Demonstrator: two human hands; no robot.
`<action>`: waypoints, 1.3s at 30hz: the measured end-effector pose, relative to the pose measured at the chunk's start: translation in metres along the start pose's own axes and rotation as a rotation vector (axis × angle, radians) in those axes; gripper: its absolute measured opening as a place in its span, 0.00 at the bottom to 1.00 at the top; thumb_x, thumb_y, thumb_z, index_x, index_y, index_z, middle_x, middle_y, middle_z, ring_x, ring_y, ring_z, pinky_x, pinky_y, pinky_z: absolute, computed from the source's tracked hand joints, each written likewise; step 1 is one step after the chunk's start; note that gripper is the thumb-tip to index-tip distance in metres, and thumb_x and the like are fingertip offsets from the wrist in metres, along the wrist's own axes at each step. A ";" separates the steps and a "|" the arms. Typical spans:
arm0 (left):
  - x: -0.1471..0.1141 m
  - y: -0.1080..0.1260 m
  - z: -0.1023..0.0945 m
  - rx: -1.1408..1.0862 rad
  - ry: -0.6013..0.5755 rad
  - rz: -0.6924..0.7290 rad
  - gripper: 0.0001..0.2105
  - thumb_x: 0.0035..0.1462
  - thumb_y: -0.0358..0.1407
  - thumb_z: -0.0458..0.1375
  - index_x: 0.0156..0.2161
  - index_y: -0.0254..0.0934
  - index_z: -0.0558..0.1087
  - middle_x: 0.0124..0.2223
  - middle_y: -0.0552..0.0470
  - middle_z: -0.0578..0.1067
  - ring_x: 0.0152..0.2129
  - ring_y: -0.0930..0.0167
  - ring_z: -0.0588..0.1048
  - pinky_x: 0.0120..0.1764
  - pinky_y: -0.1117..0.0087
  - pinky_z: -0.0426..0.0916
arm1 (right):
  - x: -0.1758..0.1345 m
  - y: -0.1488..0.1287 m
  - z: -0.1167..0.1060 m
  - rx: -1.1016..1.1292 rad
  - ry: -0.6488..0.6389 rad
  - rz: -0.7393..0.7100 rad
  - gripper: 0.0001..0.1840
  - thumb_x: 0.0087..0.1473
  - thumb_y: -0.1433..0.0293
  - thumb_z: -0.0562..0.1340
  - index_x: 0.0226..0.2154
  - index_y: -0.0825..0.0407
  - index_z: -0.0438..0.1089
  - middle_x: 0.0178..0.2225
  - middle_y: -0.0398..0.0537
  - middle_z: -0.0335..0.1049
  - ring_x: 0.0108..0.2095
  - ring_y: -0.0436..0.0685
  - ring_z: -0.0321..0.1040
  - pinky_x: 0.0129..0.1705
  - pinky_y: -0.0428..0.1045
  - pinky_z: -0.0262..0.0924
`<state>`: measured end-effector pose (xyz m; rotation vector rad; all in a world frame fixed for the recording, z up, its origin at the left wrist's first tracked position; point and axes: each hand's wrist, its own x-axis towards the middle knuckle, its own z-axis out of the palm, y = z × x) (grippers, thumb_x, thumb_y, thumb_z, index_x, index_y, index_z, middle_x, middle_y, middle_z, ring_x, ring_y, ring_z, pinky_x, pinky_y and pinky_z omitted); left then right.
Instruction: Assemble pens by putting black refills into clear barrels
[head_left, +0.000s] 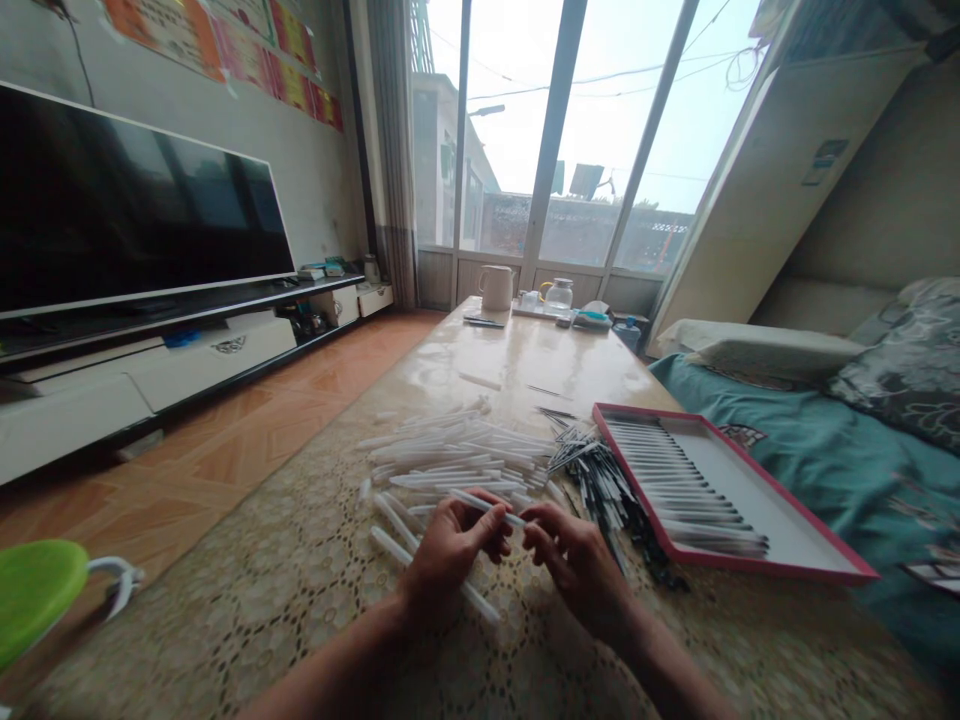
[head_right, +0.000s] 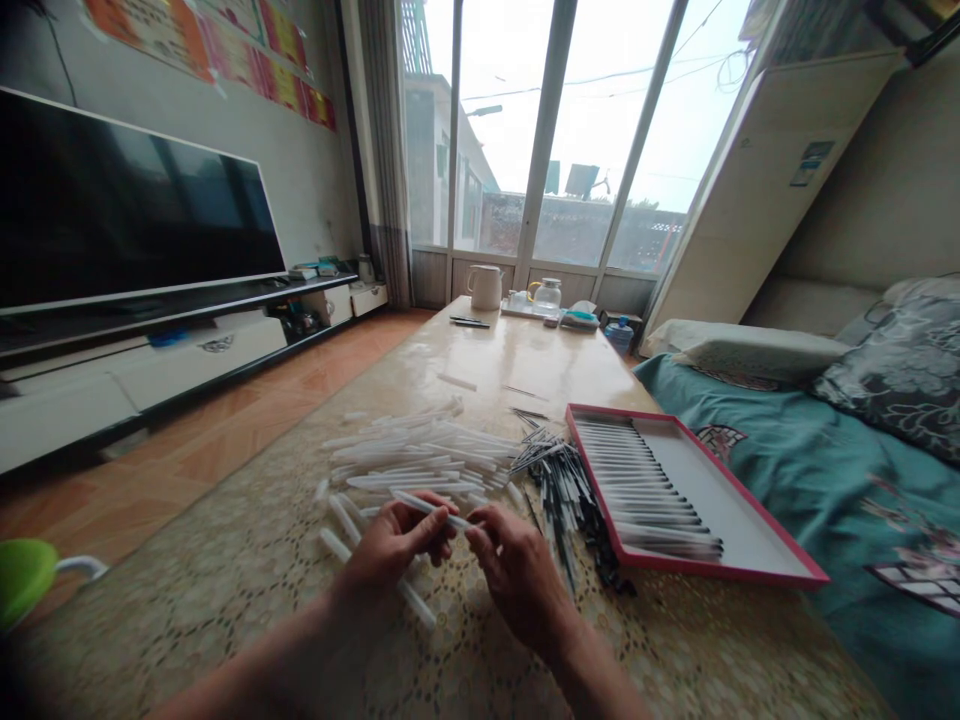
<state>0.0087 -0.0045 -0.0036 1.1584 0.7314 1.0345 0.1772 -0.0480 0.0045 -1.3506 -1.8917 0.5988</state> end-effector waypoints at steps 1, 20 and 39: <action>-0.001 0.002 0.000 0.026 0.020 0.012 0.15 0.49 0.41 0.61 0.36 0.31 0.70 0.23 0.53 0.74 0.18 0.73 0.73 0.21 0.74 0.66 | 0.000 0.001 0.001 -0.014 -0.006 -0.003 0.13 0.60 0.63 0.50 0.33 0.50 0.67 0.26 0.42 0.67 0.27 0.51 0.66 0.28 0.44 0.57; -0.002 0.017 -0.036 1.195 0.194 0.377 0.07 0.47 0.27 0.57 0.33 0.38 0.73 0.35 0.49 0.73 0.37 0.64 0.70 0.42 0.62 0.65 | 0.001 0.022 -0.003 -0.057 0.169 0.086 0.10 0.60 0.63 0.49 0.31 0.51 0.59 0.23 0.42 0.66 0.20 0.50 0.65 0.23 0.43 0.56; -0.004 0.015 -0.019 1.493 0.032 0.309 0.08 0.52 0.27 0.50 0.34 0.38 0.70 0.37 0.48 0.70 0.39 0.64 0.67 0.43 0.63 0.62 | 0.003 0.016 -0.005 -0.082 0.146 0.078 0.10 0.59 0.65 0.50 0.28 0.50 0.59 0.23 0.42 0.66 0.19 0.49 0.64 0.22 0.43 0.56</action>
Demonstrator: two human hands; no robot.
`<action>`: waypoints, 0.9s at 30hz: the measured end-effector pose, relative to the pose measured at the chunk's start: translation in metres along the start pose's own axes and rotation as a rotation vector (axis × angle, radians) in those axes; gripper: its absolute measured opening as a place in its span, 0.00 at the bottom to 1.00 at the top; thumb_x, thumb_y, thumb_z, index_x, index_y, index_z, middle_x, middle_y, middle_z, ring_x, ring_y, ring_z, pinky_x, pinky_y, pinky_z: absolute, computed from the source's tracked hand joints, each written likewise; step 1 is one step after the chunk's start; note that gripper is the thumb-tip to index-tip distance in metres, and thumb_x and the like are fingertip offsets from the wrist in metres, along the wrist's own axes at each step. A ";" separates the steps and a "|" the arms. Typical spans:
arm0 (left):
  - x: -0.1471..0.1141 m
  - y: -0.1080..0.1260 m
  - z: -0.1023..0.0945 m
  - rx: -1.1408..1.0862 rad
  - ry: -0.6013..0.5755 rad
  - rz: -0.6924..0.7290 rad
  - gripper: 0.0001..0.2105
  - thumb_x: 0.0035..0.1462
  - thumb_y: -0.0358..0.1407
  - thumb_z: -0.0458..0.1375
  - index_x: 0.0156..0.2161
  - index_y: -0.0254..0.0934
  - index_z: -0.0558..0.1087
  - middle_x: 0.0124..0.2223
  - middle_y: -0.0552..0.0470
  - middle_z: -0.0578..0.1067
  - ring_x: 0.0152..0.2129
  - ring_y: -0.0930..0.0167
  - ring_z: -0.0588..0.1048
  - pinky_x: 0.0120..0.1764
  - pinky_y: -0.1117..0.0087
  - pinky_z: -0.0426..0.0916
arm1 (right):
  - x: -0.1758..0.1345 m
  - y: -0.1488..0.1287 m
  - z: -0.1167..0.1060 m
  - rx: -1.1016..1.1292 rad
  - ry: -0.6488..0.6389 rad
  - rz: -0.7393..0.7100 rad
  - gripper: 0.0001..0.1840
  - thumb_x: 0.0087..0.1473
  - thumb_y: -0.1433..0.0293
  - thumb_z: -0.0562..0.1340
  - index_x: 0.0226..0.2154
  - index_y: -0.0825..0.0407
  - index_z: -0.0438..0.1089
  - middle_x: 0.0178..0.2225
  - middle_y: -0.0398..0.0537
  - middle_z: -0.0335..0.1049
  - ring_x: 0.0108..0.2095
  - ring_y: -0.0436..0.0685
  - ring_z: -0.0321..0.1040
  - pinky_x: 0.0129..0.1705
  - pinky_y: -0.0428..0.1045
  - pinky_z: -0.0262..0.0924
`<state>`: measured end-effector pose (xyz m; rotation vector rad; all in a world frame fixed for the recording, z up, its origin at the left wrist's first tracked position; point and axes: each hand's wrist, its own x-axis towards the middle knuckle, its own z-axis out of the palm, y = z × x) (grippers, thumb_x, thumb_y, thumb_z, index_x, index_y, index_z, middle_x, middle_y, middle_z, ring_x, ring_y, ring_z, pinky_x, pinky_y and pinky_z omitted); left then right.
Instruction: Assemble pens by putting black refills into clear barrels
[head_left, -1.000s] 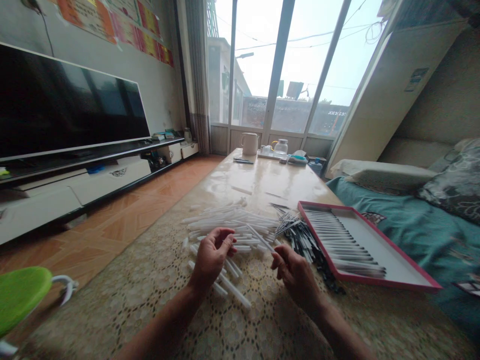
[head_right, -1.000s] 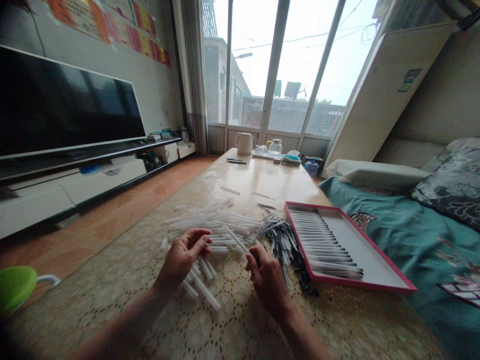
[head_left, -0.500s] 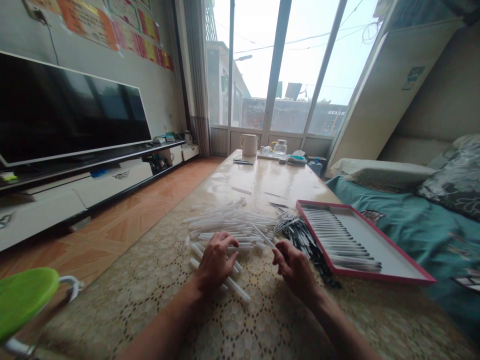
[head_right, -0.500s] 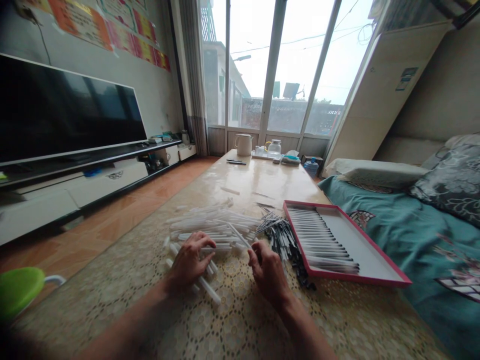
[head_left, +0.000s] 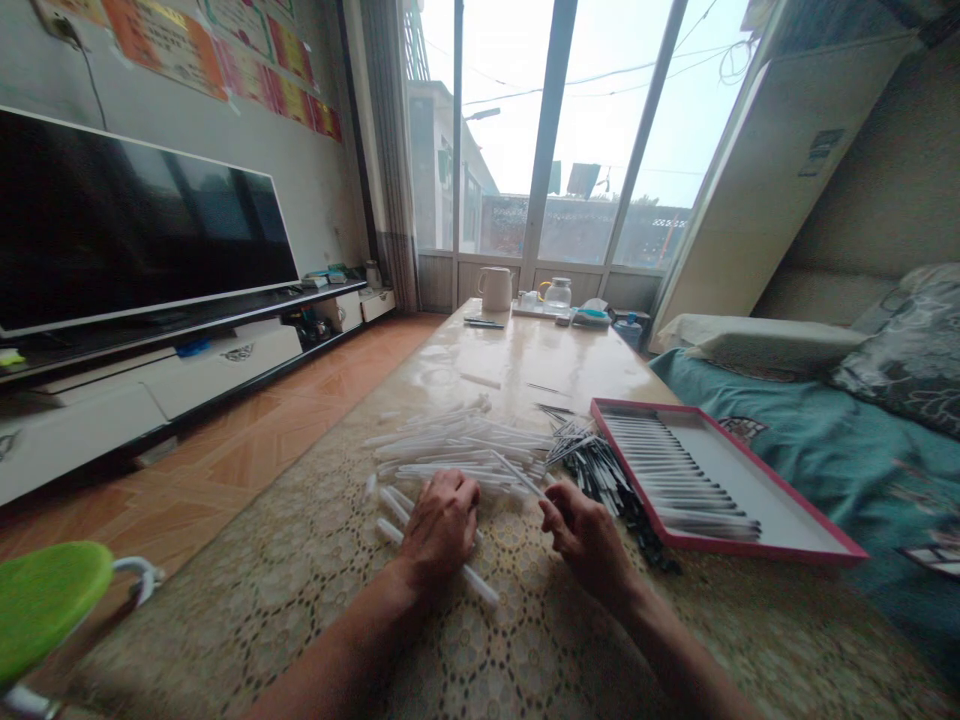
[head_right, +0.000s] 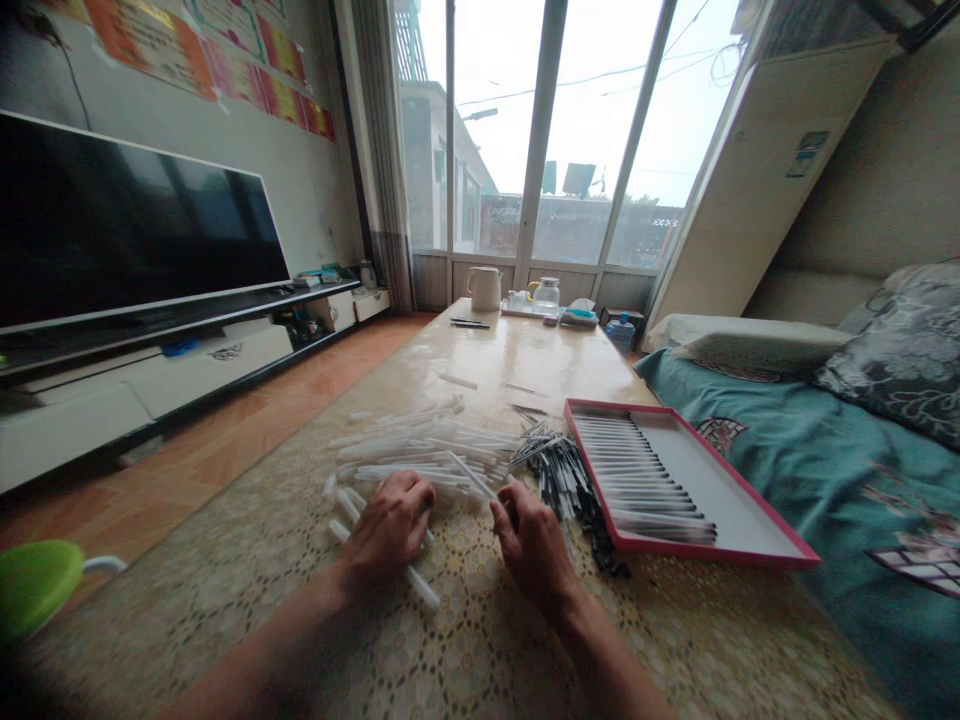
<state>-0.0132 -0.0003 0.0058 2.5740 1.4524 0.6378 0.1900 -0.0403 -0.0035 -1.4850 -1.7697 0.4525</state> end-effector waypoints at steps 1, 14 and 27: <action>0.000 0.000 0.000 0.000 -0.007 0.004 0.07 0.52 0.27 0.50 0.34 0.38 0.69 0.36 0.48 0.70 0.39 0.64 0.67 0.43 0.63 0.61 | 0.000 0.000 0.000 0.000 0.000 0.001 0.10 0.59 0.65 0.50 0.28 0.50 0.59 0.23 0.42 0.66 0.19 0.49 0.64 0.22 0.43 0.56; 0.000 -0.012 0.000 -0.076 -0.021 -0.014 0.05 0.51 0.31 0.54 0.34 0.38 0.71 0.39 0.48 0.71 0.41 0.63 0.67 0.43 0.62 0.60 | 0.000 -0.002 0.000 -0.026 0.014 -0.020 0.10 0.58 0.65 0.50 0.27 0.51 0.60 0.22 0.42 0.66 0.19 0.49 0.63 0.22 0.43 0.55; 0.000 -0.010 0.004 -0.158 0.001 0.005 0.13 0.52 0.29 0.53 0.44 0.39 0.71 0.43 0.46 0.74 0.44 0.62 0.68 0.45 0.60 0.58 | 0.001 0.001 0.000 -0.009 -0.003 0.000 0.11 0.58 0.65 0.50 0.27 0.51 0.60 0.22 0.42 0.66 0.19 0.49 0.64 0.22 0.43 0.55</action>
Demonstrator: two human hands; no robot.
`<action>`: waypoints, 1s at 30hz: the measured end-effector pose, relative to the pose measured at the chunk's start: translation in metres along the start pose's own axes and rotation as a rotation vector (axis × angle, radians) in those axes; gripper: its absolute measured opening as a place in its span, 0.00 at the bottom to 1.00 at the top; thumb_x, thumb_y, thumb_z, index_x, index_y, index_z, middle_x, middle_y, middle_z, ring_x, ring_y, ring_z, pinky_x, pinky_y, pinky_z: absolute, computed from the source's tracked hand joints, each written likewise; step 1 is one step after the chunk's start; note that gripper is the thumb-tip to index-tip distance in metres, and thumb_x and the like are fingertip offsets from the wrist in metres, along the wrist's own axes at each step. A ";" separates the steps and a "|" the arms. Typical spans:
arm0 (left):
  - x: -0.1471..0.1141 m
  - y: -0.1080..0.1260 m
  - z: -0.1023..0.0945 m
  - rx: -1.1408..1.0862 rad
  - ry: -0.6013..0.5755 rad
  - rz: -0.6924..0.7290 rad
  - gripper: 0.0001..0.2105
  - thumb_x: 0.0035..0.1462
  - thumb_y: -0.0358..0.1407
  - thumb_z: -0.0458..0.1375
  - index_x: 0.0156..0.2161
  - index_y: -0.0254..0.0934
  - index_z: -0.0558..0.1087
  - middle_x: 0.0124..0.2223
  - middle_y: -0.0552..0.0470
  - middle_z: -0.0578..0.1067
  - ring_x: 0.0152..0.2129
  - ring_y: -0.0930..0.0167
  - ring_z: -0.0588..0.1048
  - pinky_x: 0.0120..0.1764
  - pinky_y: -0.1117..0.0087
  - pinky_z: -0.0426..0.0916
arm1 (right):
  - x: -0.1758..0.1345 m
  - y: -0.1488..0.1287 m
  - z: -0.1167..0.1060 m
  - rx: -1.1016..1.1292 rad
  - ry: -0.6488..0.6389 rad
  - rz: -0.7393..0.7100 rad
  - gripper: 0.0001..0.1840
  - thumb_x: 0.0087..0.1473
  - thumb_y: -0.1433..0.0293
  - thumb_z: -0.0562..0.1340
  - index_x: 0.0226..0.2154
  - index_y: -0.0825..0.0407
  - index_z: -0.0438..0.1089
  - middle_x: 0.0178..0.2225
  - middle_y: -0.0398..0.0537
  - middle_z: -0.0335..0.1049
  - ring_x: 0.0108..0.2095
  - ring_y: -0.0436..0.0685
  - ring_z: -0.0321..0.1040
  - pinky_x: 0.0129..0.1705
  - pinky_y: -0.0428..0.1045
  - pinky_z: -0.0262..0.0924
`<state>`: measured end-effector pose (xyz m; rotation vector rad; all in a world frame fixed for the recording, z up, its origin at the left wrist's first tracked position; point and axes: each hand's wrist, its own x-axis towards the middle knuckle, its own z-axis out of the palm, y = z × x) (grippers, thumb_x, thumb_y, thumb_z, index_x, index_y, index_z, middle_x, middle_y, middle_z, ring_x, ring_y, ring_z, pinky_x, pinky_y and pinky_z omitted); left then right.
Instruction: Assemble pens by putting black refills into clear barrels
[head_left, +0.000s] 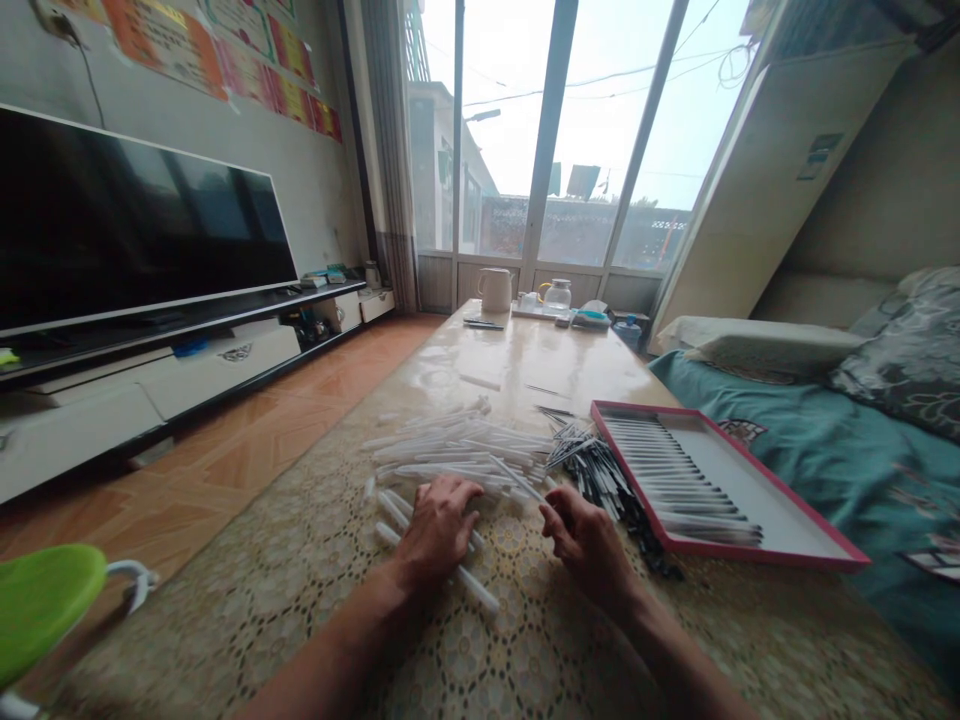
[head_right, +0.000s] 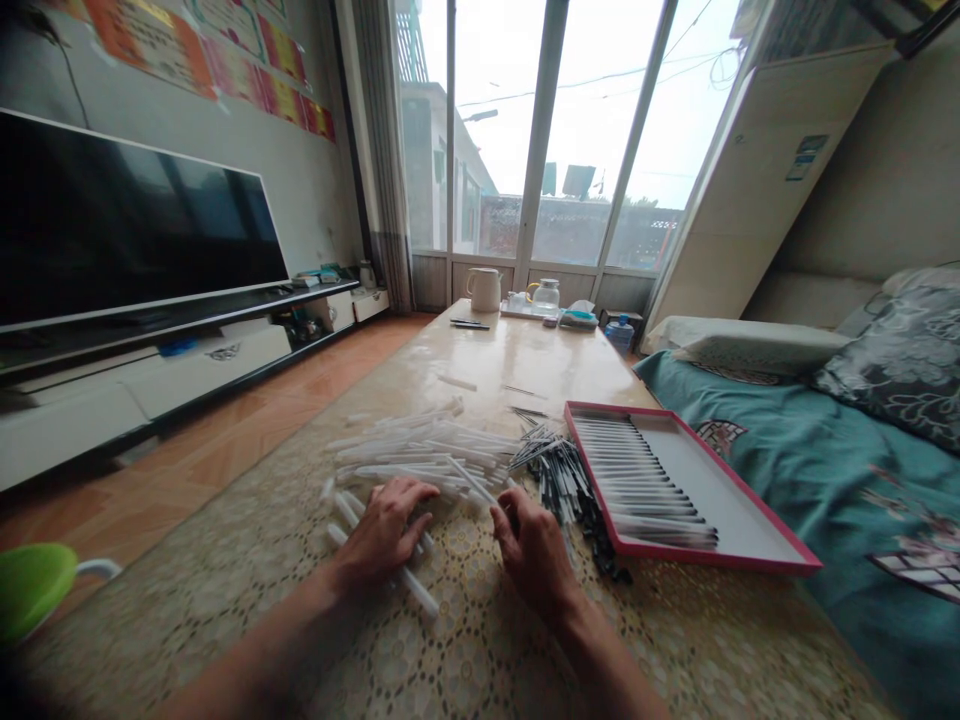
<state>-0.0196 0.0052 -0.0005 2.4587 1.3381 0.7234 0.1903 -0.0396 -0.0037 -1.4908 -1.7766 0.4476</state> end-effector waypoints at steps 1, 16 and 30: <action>0.000 0.001 0.001 0.006 -0.002 0.000 0.13 0.53 0.29 0.53 0.44 0.40 0.71 0.43 0.46 0.73 0.44 0.62 0.68 0.45 0.60 0.58 | 0.000 0.000 0.000 -0.001 0.001 0.003 0.11 0.58 0.65 0.50 0.28 0.51 0.61 0.22 0.42 0.67 0.19 0.49 0.64 0.22 0.43 0.55; 0.002 0.005 0.000 0.059 0.004 -0.010 0.08 0.49 0.28 0.51 0.34 0.39 0.69 0.37 0.49 0.73 0.40 0.62 0.68 0.42 0.61 0.58 | 0.000 0.003 0.000 -0.006 0.006 0.006 0.11 0.58 0.63 0.50 0.27 0.50 0.59 0.22 0.42 0.66 0.19 0.49 0.64 0.22 0.43 0.56; -0.007 0.032 0.008 0.050 -0.111 0.175 0.16 0.49 0.26 0.52 0.44 0.38 0.69 0.45 0.46 0.72 0.45 0.62 0.66 0.47 0.60 0.57 | 0.002 0.008 -0.005 -0.060 0.160 0.073 0.14 0.59 0.61 0.50 0.29 0.52 0.62 0.21 0.44 0.66 0.21 0.52 0.65 0.23 0.44 0.54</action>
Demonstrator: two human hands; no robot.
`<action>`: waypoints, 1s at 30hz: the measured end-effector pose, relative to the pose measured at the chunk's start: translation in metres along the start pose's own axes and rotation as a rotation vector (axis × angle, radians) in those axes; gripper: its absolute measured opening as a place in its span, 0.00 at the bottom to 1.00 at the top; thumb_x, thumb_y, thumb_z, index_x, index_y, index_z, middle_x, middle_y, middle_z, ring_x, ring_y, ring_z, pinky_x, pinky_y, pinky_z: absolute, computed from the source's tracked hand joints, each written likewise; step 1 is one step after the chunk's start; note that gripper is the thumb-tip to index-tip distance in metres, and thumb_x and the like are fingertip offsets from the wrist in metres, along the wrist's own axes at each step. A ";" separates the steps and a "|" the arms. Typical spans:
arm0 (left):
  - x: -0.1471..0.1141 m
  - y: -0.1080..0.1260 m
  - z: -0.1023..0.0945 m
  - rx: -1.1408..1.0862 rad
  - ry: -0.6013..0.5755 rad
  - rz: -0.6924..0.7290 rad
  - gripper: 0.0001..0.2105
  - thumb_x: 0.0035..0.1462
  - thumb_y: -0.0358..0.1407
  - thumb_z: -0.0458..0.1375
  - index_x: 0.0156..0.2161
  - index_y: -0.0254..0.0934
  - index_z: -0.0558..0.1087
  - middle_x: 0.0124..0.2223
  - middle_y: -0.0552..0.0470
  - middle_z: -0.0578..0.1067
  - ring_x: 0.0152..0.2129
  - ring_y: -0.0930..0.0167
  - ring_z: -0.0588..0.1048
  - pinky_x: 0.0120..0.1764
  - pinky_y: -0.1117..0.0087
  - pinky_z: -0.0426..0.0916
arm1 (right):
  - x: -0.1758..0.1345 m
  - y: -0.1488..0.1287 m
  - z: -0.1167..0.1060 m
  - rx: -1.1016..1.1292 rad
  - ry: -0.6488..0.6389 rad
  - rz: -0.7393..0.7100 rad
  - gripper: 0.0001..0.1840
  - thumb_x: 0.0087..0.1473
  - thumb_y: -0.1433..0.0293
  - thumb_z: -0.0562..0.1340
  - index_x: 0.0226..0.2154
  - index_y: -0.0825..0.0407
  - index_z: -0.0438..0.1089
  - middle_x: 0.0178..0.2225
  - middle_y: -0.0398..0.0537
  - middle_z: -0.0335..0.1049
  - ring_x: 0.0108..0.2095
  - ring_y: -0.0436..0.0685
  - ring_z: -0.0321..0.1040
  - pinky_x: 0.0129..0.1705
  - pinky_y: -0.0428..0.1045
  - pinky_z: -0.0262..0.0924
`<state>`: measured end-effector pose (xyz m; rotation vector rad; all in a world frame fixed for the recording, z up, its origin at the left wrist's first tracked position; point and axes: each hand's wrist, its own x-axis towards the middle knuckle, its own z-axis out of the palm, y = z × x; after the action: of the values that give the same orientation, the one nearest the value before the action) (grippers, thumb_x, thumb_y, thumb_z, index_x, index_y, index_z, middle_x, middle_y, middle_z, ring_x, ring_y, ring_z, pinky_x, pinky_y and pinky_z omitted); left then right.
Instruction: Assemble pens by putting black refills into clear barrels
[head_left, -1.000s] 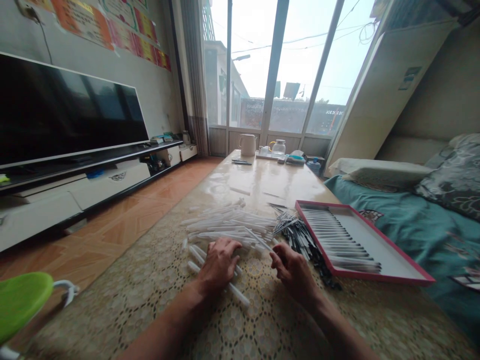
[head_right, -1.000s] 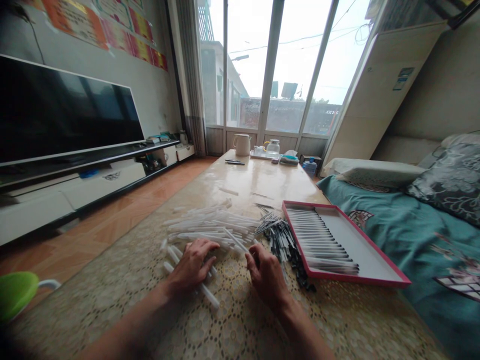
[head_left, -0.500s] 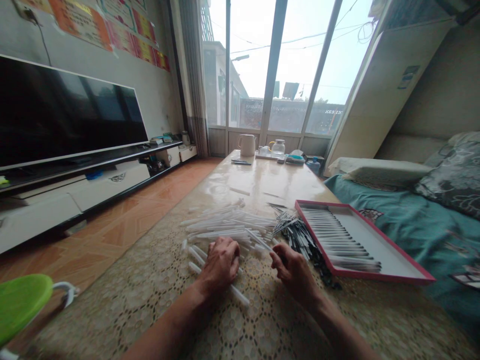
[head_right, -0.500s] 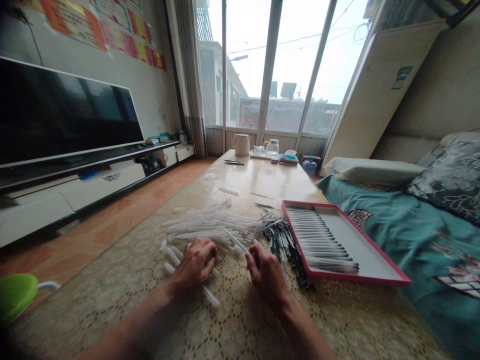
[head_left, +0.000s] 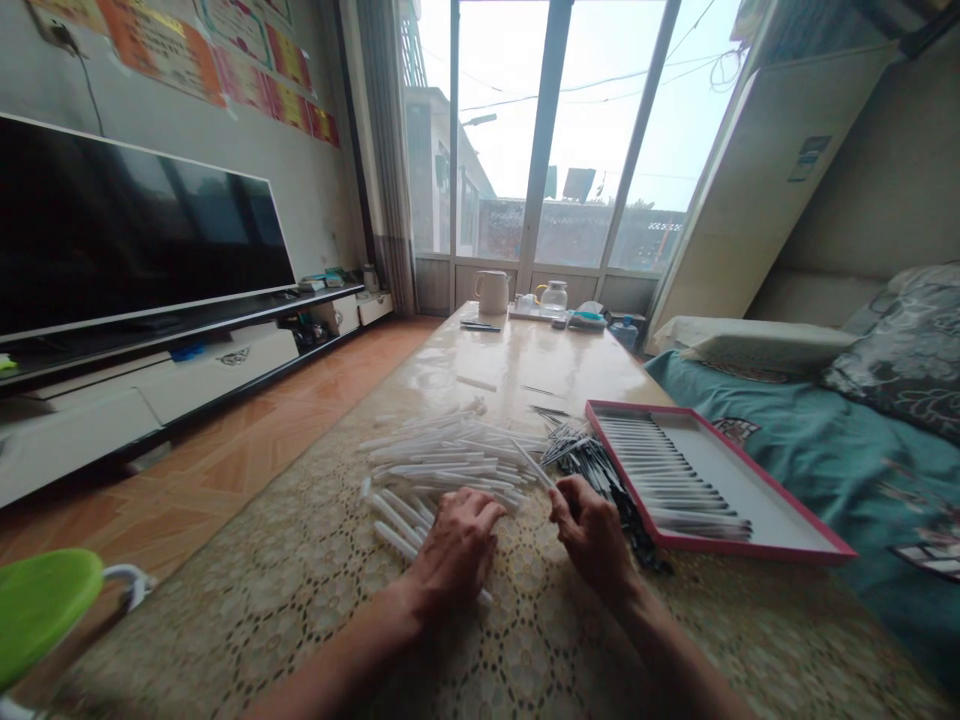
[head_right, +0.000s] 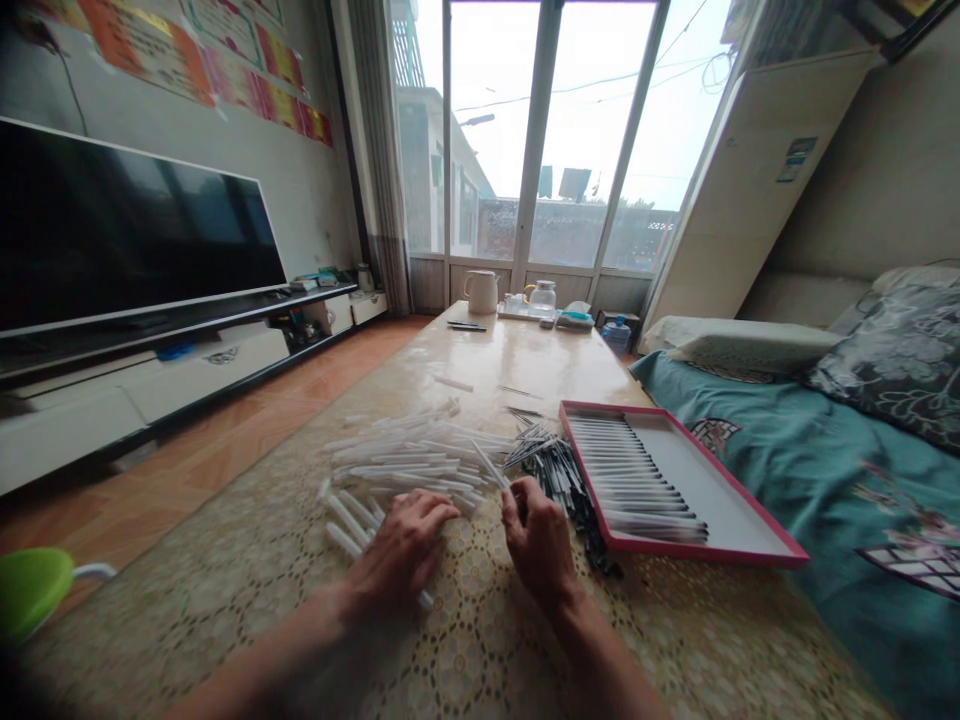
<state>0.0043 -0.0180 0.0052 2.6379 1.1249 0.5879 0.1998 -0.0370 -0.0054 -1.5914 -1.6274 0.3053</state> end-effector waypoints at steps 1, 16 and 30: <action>-0.002 0.005 -0.002 0.002 -0.033 0.006 0.17 0.49 0.26 0.52 0.45 0.38 0.69 0.46 0.46 0.72 0.45 0.62 0.66 0.47 0.60 0.58 | 0.000 0.001 -0.001 -0.001 0.015 0.009 0.14 0.59 0.61 0.50 0.29 0.52 0.63 0.21 0.44 0.66 0.21 0.52 0.65 0.23 0.44 0.54; 0.040 0.008 -0.001 0.225 -0.060 0.090 0.10 0.57 0.27 0.48 0.39 0.35 0.70 0.41 0.45 0.72 0.41 0.64 0.67 0.44 0.65 0.62 | 0.003 0.007 0.000 -0.097 0.002 0.010 0.11 0.56 0.64 0.51 0.25 0.51 0.61 0.20 0.42 0.65 0.21 0.52 0.64 0.26 0.44 0.53; 0.044 -0.010 0.015 0.318 -0.020 0.254 0.05 0.58 0.31 0.52 0.36 0.36 0.71 0.39 0.48 0.72 0.40 0.65 0.66 0.46 0.64 0.60 | 0.004 0.002 -0.005 -0.291 -0.083 0.104 0.04 0.50 0.72 0.54 0.29 0.50 0.65 0.23 0.43 0.69 0.26 0.53 0.67 0.28 0.44 0.50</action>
<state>0.0324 0.0202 0.0011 3.0826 0.9516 0.4561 0.2049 -0.0347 -0.0023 -1.9084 -1.7152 0.1965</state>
